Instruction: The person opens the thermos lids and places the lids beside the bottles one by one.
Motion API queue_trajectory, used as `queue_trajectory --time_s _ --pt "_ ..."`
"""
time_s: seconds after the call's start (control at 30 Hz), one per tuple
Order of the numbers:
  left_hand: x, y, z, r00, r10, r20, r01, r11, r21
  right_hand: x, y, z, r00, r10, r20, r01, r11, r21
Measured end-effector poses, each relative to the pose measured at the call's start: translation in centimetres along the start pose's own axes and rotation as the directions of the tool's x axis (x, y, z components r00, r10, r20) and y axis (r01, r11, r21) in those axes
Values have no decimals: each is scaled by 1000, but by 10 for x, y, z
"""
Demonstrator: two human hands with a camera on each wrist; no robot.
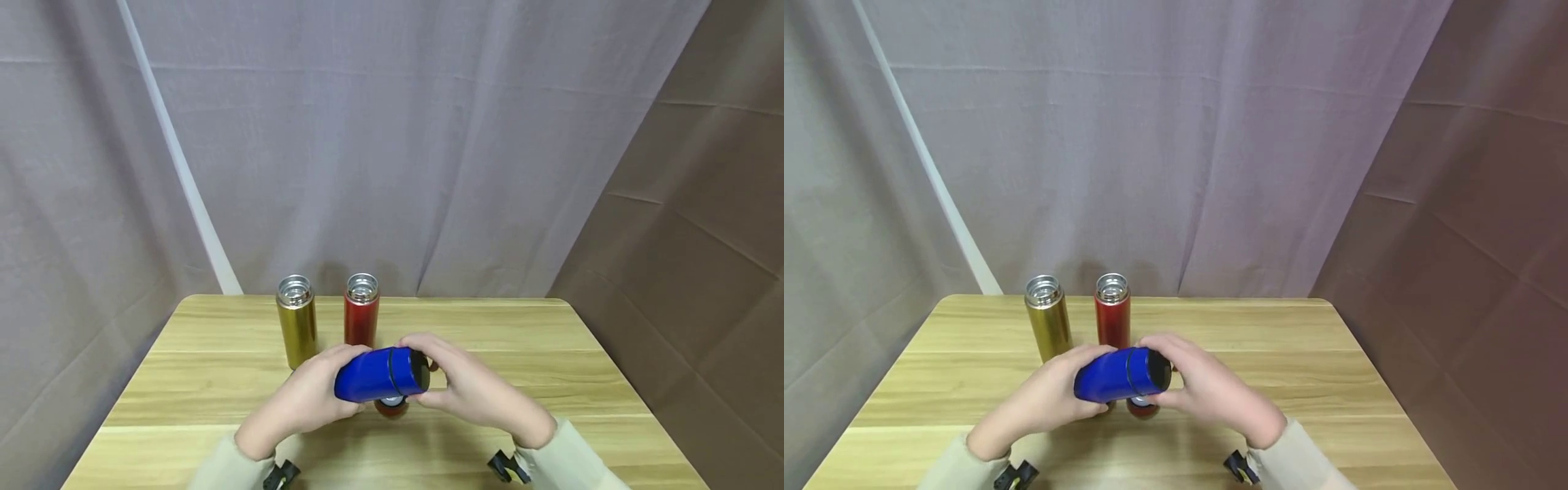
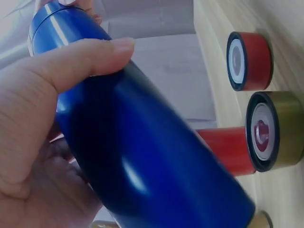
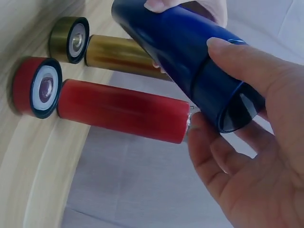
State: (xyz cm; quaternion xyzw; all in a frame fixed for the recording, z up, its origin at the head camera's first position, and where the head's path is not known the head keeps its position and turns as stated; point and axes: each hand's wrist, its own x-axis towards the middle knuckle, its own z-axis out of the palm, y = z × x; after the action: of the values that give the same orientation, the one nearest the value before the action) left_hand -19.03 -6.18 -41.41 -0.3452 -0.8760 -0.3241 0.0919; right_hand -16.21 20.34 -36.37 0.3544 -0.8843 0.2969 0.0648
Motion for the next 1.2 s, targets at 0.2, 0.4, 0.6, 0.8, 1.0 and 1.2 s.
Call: queue_trajectory --time_s 0.2,0.4,0.6,0.8,1.0,1.2 --pt "-1 1 8 998 -37 -43 39 999 38 1 -1 5 981 191 -21 -190 981 42" --pt "-2 2 12 994 -7 -110 23 990 141 6 0 12 915 403 -38 -399 914 79" --pt "-3 1 15 988 56 -142 -26 978 208 8 1 17 879 474 -47 -471 880 62" --pt "-4 0 15 989 51 -136 -23 979 202 8 2 18 880 475 -27 -468 875 120" --pt "-3 -1 14 994 24 -106 -6 985 172 6 5 17 928 372 -31 -365 922 133" --pt "-5 -2 16 998 -13 -65 21 993 117 5 6 17 982 181 -48 -175 979 107"
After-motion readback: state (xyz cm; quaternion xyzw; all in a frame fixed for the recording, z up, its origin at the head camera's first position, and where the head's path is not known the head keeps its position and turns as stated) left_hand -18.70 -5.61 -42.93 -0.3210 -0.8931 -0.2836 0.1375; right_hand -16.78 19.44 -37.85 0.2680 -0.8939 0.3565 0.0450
